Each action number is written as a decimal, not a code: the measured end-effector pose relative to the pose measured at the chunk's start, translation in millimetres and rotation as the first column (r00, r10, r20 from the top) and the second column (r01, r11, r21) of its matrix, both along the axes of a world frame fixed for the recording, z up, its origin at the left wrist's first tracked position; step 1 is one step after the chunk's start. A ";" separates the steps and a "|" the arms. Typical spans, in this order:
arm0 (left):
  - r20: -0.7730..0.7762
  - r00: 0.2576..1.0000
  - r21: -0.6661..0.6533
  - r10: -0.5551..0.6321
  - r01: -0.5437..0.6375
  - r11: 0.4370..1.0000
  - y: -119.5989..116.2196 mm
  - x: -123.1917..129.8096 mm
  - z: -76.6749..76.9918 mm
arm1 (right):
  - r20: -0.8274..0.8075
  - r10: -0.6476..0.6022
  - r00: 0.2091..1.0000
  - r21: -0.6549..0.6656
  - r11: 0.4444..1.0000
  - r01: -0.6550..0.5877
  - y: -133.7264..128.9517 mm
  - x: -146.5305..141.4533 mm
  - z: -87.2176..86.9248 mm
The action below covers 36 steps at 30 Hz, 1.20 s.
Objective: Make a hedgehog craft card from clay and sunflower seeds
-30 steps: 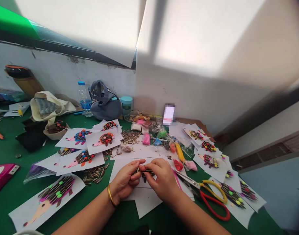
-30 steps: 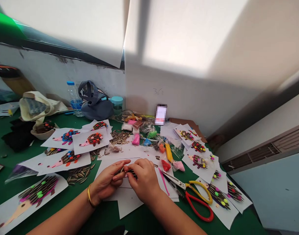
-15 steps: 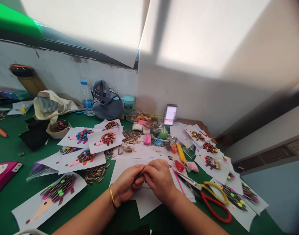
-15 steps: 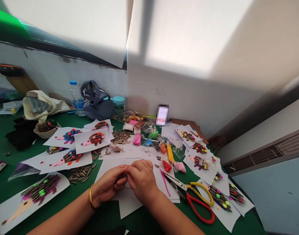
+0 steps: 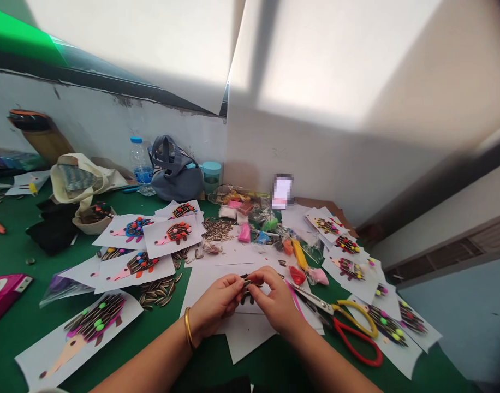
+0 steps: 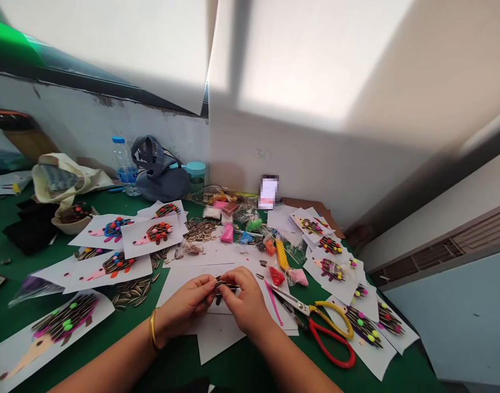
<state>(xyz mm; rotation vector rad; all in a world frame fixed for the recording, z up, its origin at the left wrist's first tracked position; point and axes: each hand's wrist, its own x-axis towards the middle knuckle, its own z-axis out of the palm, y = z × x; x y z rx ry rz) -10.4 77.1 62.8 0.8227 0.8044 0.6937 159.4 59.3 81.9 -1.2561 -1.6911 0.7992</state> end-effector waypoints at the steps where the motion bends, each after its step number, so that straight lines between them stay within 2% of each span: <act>1: -0.045 0.999 0.037 0.009 -0.008 0.999 0.3 0.7 0.0 | 0.016 0.005 1.000 -0.001 1.000 -0.005 -0.8 1.7 1.0; 4: -0.160 0.987 0.116 -0.001 0.020 0.993 0.8 2.2 1.0 | 0.099 0.030 0.995 -0.012 1.000 -0.029 -2.1 8.8 2.6; 9: -0.205 0.978 0.092 -0.045 0.065 0.994 0.5 2.0 3.1 | 0.181 0.032 0.983 -0.021 0.999 -0.029 -2.7 27.5 -2.0; 13: -0.156 0.987 0.090 0.035 -0.021 0.996 3.2 0.2 1.5 | 0.221 -0.039 0.974 0.000 0.999 0.040 -4.5 46.6 -9.8; 17: -0.094 0.981 0.064 0.171 -0.165 0.984 8.1 -1.2 -1.6 | 0.376 -0.089 0.922 0.057 0.996 0.073 -7.6 59.1 -19.1; 22: -0.090 0.955 0.007 0.282 -0.283 0.959 12.1 -1.7 -4.5 | 0.485 -0.109 0.868 0.064 0.994 0.089 -7.6 54.6 -26.8; 28: -0.080 0.956 -0.008 0.280 -0.282 0.959 13.1 -2.9 -7.0 | 0.554 -0.125 0.823 0.089 0.992 0.091 -4.4 46.9 -27.9; 36: -0.079 0.960 -0.001 0.268 -0.269 0.963 13.3 -2.2 -7.1 | 0.598 -0.096 0.796 0.158 0.987 0.000 -2.8 51.0 -32.9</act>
